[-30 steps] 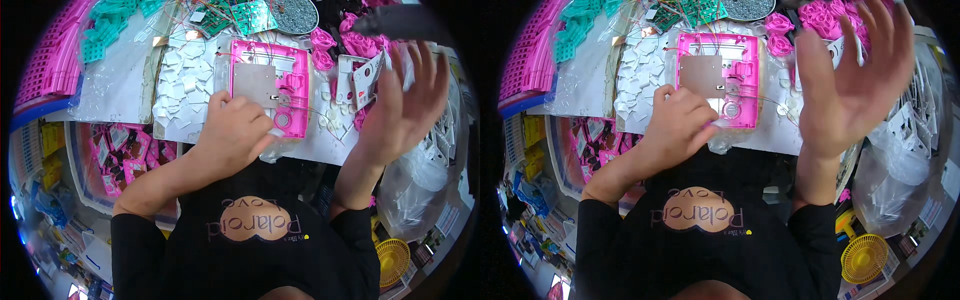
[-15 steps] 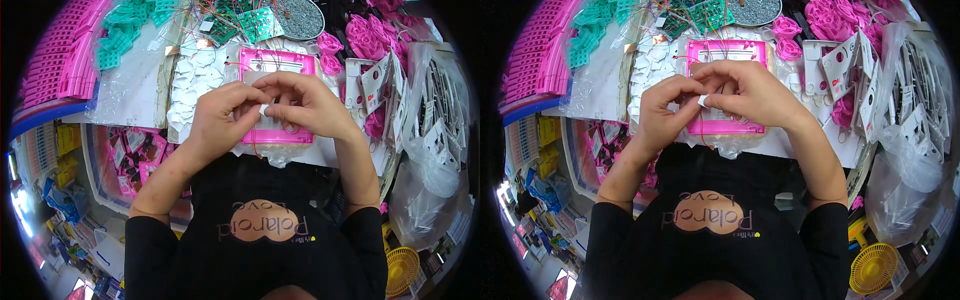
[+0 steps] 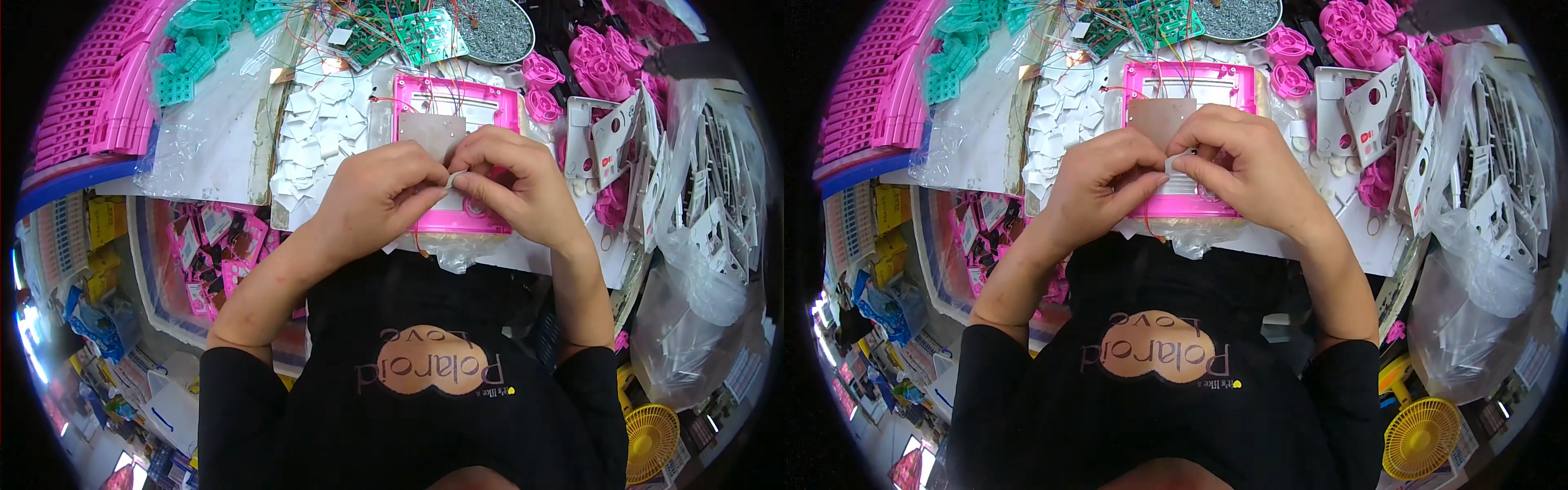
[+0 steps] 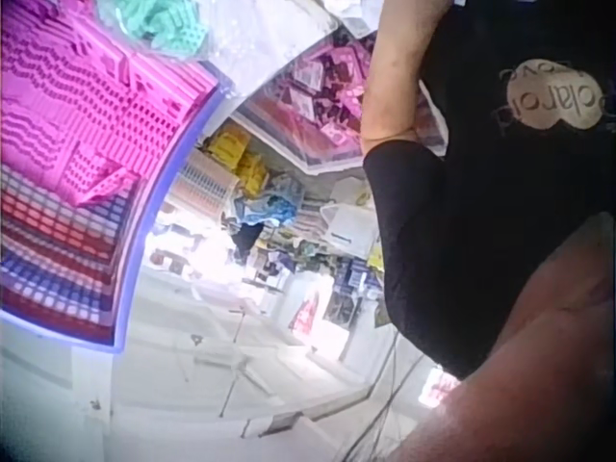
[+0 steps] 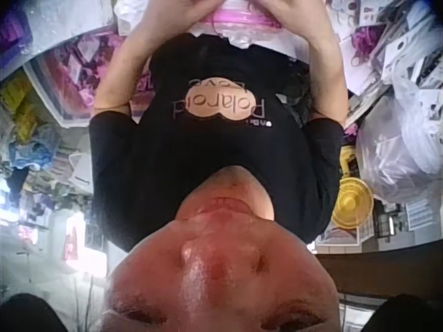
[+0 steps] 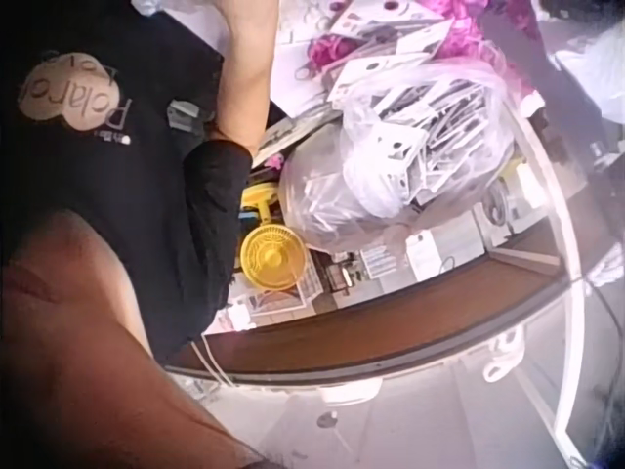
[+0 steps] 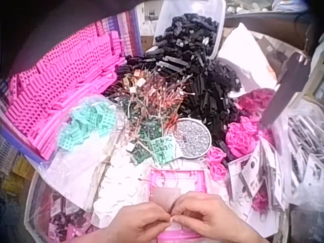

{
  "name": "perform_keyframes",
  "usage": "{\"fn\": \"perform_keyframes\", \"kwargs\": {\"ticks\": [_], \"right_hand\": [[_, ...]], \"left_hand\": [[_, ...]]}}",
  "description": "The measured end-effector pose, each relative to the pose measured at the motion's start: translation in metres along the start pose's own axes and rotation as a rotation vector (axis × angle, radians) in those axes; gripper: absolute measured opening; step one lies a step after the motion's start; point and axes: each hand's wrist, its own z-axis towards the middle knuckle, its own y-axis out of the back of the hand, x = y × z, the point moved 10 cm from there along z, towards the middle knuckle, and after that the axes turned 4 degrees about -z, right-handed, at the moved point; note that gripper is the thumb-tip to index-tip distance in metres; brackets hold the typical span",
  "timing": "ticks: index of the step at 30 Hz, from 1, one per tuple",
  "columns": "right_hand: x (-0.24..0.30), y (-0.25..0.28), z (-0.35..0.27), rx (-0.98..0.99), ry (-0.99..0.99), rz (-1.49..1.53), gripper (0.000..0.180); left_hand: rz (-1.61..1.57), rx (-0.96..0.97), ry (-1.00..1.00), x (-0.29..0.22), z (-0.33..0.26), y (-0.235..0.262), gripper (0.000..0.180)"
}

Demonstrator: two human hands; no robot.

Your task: Assemble internal electronic components and wiring into a pink plastic toy housing on a factory workbench.

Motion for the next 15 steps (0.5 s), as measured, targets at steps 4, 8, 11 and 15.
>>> {"fn": "perform_keyframes", "kwargs": {"ticks": [4,8,11,15], "right_hand": [[-0.012,-0.001,-0.006,0.024,-0.129,0.132,0.011],[0.005,0.004,-0.011,-0.087,0.062,-0.068,0.015],[0.032,-0.001,-0.023,-0.229,0.28,-0.352,0.021],[0.041,-0.014,-0.036,-0.318,0.366,-0.471,0.024]], "left_hand": [[0.071,-0.016,0.009,-0.002,0.004,0.003,0.011],[-0.047,0.033,0.314,0.018,-0.006,0.0,0.01],[-0.508,0.122,0.652,0.036,-0.022,-0.017,0.015],[-0.86,0.22,0.861,0.037,-0.035,-0.036,0.017]]}}
